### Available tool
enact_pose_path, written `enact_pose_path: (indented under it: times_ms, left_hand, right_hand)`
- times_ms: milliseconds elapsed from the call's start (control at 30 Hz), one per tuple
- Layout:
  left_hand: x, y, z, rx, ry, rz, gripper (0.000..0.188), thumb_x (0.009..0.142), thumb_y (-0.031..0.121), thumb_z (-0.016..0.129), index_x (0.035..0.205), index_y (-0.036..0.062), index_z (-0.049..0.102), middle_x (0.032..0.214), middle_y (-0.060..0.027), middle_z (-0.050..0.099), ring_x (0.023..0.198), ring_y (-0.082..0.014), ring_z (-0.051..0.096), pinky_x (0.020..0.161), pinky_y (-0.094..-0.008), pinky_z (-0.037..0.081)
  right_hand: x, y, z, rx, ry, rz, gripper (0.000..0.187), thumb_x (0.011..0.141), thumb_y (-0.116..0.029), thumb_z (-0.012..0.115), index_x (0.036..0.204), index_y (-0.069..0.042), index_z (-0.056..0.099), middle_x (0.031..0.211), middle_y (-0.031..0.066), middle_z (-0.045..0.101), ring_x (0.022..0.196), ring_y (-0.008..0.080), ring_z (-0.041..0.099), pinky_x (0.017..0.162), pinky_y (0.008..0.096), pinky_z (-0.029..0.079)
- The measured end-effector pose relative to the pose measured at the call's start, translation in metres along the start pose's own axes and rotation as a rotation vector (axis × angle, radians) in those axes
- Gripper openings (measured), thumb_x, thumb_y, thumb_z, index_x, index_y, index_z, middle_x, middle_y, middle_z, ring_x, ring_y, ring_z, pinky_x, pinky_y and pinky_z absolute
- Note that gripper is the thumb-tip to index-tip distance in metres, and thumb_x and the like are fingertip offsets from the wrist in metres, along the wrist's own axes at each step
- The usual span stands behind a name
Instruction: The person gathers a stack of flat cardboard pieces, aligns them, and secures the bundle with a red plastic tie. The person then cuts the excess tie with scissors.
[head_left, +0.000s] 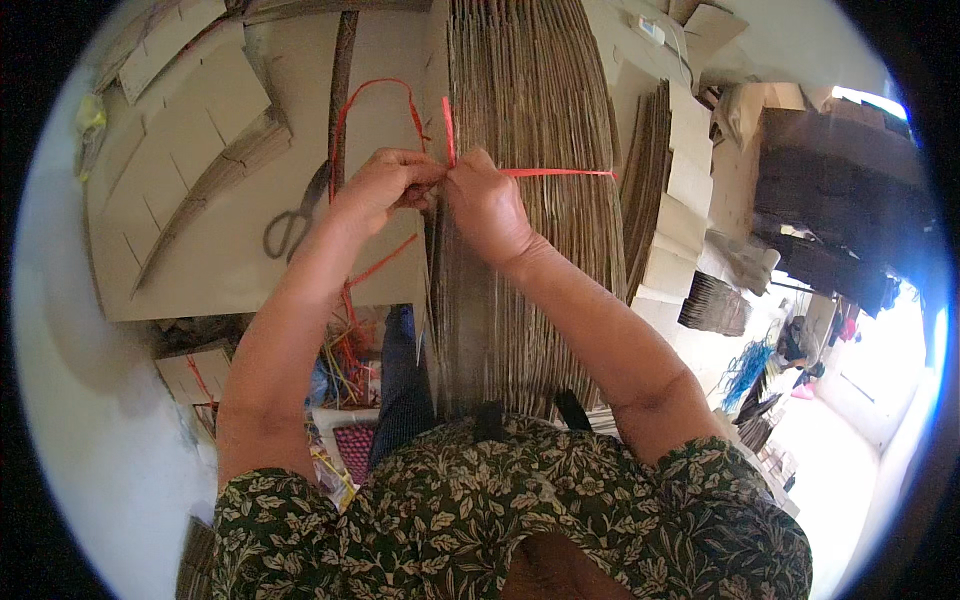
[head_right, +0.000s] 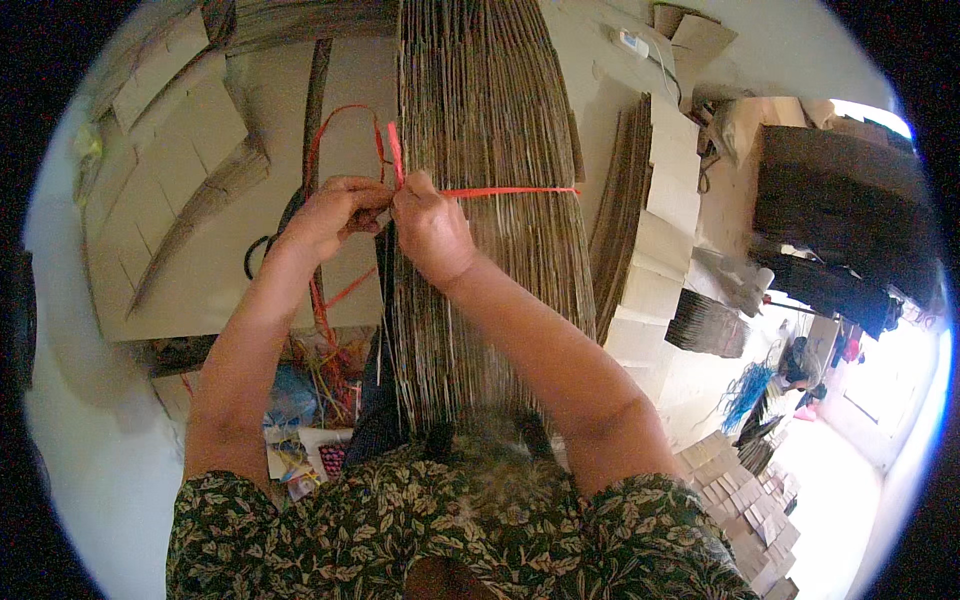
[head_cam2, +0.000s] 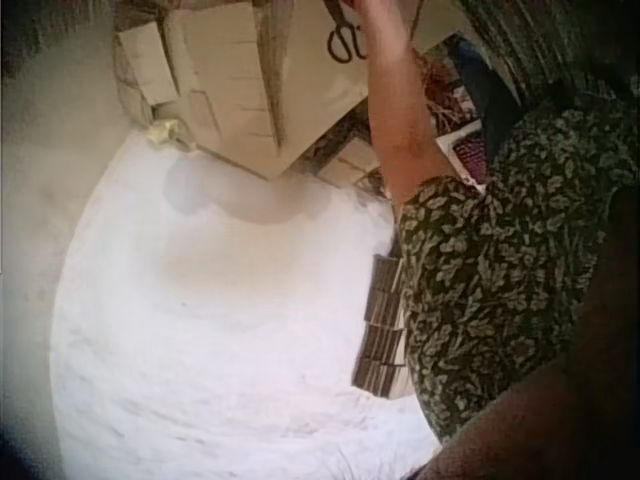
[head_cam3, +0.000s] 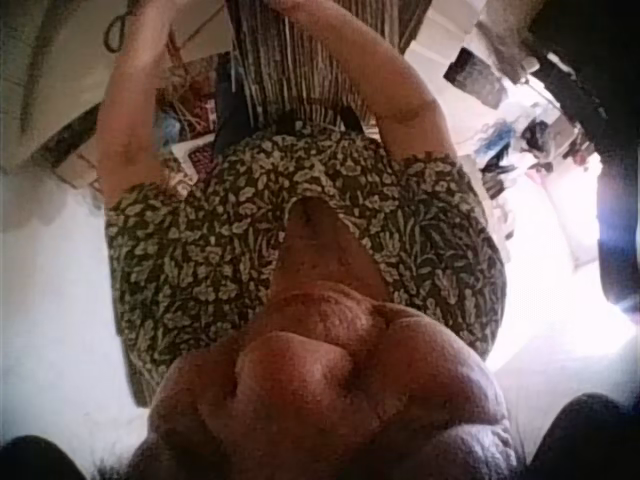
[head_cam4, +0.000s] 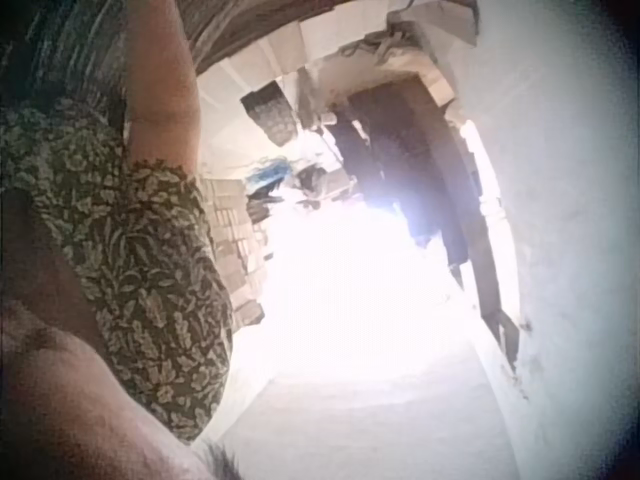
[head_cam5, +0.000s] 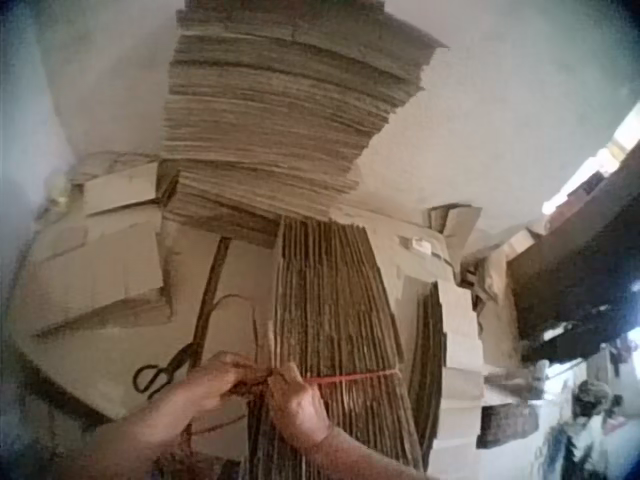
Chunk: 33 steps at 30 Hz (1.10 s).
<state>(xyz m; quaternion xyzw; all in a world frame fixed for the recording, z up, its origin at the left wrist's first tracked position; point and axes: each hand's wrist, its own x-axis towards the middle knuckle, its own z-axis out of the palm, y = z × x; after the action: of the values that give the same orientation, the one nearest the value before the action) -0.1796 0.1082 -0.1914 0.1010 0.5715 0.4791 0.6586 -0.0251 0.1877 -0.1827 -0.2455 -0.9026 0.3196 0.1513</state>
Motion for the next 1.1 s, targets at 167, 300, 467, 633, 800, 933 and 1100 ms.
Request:
enact_pose_path:
  times_ms: [167, 300, 467, 633, 800, 933, 1100]
  left_hand:
    - [-0.009, 0.01, -0.004, 0.734, 0.088, 0.343, 0.013, 0.09, 0.015, 0.063, 0.092, 0.0032, 0.068, 0.076, -0.0049, 0.064, 0.067, -0.0149, 0.059, 0.063, -0.0287, 0.048]
    - [0.022, -0.028, -0.025, 0.795, 0.224, 0.452, 0.015, 0.088, 0.012, 0.062, 0.1, 0.0037, 0.067, 0.086, -0.0161, 0.066, 0.077, -0.0297, 0.065, 0.069, -0.0355, 0.05]
    - [0.029, -0.027, 0.0, 0.834, 0.242, 0.394, 0.017, 0.09, 0.003, 0.056, 0.104, 0.0027, 0.066, 0.08, -0.0119, 0.065, 0.075, -0.0224, 0.06, 0.071, -0.0339, 0.049]
    - [0.028, -0.074, -0.057, 0.566, 0.429, 0.806, 0.035, 0.09, 0.005, 0.057, 0.126, 0.007, 0.057, 0.114, -0.0081, 0.062, 0.089, -0.0209, 0.059, 0.075, -0.0345, 0.05]
    - [-0.061, -0.073, -0.024, 0.443, 0.552, 0.357, 0.054, 0.099, 0.032, 0.047, 0.141, -0.001, 0.036, 0.144, -0.0158, 0.039, 0.129, -0.0253, 0.042, 0.107, -0.0364, 0.032]
    - [-0.063, -0.111, 0.064, 0.311, 0.527, 0.112, 0.069, 0.098, 0.047, 0.041, 0.145, -0.0027, 0.026, 0.152, -0.0169, 0.026, 0.137, -0.027, 0.03, 0.112, -0.0379, 0.023]
    - [-0.06, -0.116, 0.099, 0.508, 0.602, 0.133, 0.073, 0.1, 0.05, 0.034, 0.147, -0.0043, 0.018, 0.155, -0.0211, 0.015, 0.143, -0.0316, 0.019, 0.115, -0.0406, 0.019]
  right_hand:
    - [0.007, -0.01, -0.013, -0.133, -0.081, 0.044, 0.008, 0.077, -0.006, 0.06, 0.078, 0.001, 0.058, 0.086, 0.0212, 0.059, 0.072, 0.0397, 0.062, 0.06, 0.0456, 0.051]
    - [0.014, -0.01, -0.023, -0.195, -0.191, 0.055, 0.015, 0.075, -0.013, 0.061, 0.08, 0.0, 0.059, 0.08, 0.0217, 0.061, 0.072, 0.0379, 0.064, 0.061, 0.0456, 0.054]
    - [-0.002, 0.0, -0.025, -0.225, -0.213, 0.147, 0.015, 0.076, -0.011, 0.059, 0.082, 0.002, 0.058, 0.081, 0.0222, 0.061, 0.072, 0.0386, 0.064, 0.062, 0.0467, 0.054]
    - [-0.021, 0.0, -0.038, 0.069, -0.096, 0.196, 0.024, 0.081, -0.012, 0.063, 0.101, 0.0, 0.059, 0.098, 0.022, 0.061, 0.087, 0.0388, 0.062, 0.075, 0.046, 0.052]
    - [-0.137, 0.062, -0.12, 0.0, 0.462, 0.587, 0.035, 0.086, -0.02, 0.066, 0.115, -0.002, 0.059, 0.11, 0.0187, 0.06, 0.099, 0.0345, 0.059, 0.088, 0.0414, 0.047]
    - [-0.233, 0.102, -0.109, 0.323, 0.2, 1.087, 0.047, 0.094, -0.036, 0.057, 0.124, 0.001, 0.054, 0.121, 0.0257, 0.058, 0.11, 0.0352, 0.057, 0.091, 0.0429, 0.045]
    - [-0.219, 0.054, -0.109, 0.359, -0.03, 1.118, 0.051, 0.093, -0.039, 0.054, 0.122, 0.003, 0.053, 0.112, 0.0291, 0.06, 0.111, 0.0382, 0.057, 0.093, 0.041, 0.043]
